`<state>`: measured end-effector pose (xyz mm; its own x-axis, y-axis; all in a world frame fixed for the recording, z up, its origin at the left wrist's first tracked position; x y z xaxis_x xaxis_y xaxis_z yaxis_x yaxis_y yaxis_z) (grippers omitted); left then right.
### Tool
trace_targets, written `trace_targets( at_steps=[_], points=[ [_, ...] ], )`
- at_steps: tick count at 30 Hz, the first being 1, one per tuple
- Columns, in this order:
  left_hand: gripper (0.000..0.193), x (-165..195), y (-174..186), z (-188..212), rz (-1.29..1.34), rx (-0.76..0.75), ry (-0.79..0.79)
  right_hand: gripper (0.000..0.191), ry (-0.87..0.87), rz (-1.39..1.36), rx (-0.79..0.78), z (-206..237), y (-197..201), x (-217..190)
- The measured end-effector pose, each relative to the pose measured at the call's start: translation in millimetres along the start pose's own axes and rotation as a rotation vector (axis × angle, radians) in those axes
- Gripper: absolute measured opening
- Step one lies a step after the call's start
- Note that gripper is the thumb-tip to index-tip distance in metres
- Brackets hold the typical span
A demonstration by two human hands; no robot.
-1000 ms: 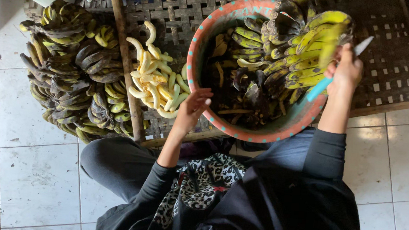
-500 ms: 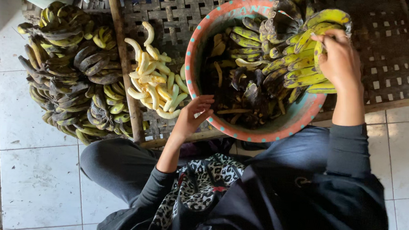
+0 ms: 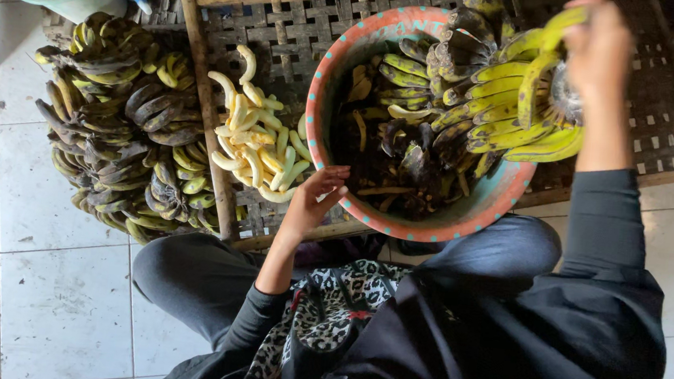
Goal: The person sits on the floor and peels bananas with a small knife, cutting away the peel over a large basin filled with bananas and peels. They place the peeled bananas in a pile on the woven mat beside them and continue with the next banana.
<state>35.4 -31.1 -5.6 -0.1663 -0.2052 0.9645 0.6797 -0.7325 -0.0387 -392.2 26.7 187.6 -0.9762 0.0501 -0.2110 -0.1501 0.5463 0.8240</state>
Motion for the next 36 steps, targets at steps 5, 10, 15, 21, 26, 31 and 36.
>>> trace_targets(
  at_steps=[5, 10, 15, 21, 26, 31, 36],
  points=[
    [0.039, -5, -3, -3, 0.089, -0.032, 0.041, 0.024, -0.745, -0.645, 0.2, 7, 8, 65],
    [0.038, -2, -7, 1, 0.136, -0.054, 0.043, 0.024, -0.643, -0.749, 0.12, -10, 8, 52],
    [0.04, -5, -2, 3, 0.116, -0.028, 0.059, 0.049, -0.018, -0.049, -0.159, -12, 15, 8],
    [0.04, -15, -3, 6, 0.109, -0.036, 0.076, 0.053, -0.297, 0.35, -0.51, 38, -10, 41],
    [0.041, -19, -4, 4, 0.186, -0.07, 0.075, 0.04, -0.216, 0.363, -0.335, 49, -3, 27],
    [0.04, -23, 5, 6, 0.247, -0.06, 0.09, 0.026, 0.114, 0.568, -0.332, 44, 28, -32],
    [0.038, -38, -1, 3, 0.304, -0.069, 0.194, 0.03, 0.25, 0.457, -0.435, 46, 70, -81]
  ],
)
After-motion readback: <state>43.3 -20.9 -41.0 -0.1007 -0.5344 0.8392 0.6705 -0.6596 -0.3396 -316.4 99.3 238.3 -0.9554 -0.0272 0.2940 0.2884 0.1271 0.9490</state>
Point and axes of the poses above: each hand's wrist, its own z-axis away from the middle knuckle, its own y-axis out of the back of the hand, x = y × z, the point moved 6 cm from there along -z, towards the middle knuckle, and after that the axes turned 15 degrees about y, right-handed, at the moved point
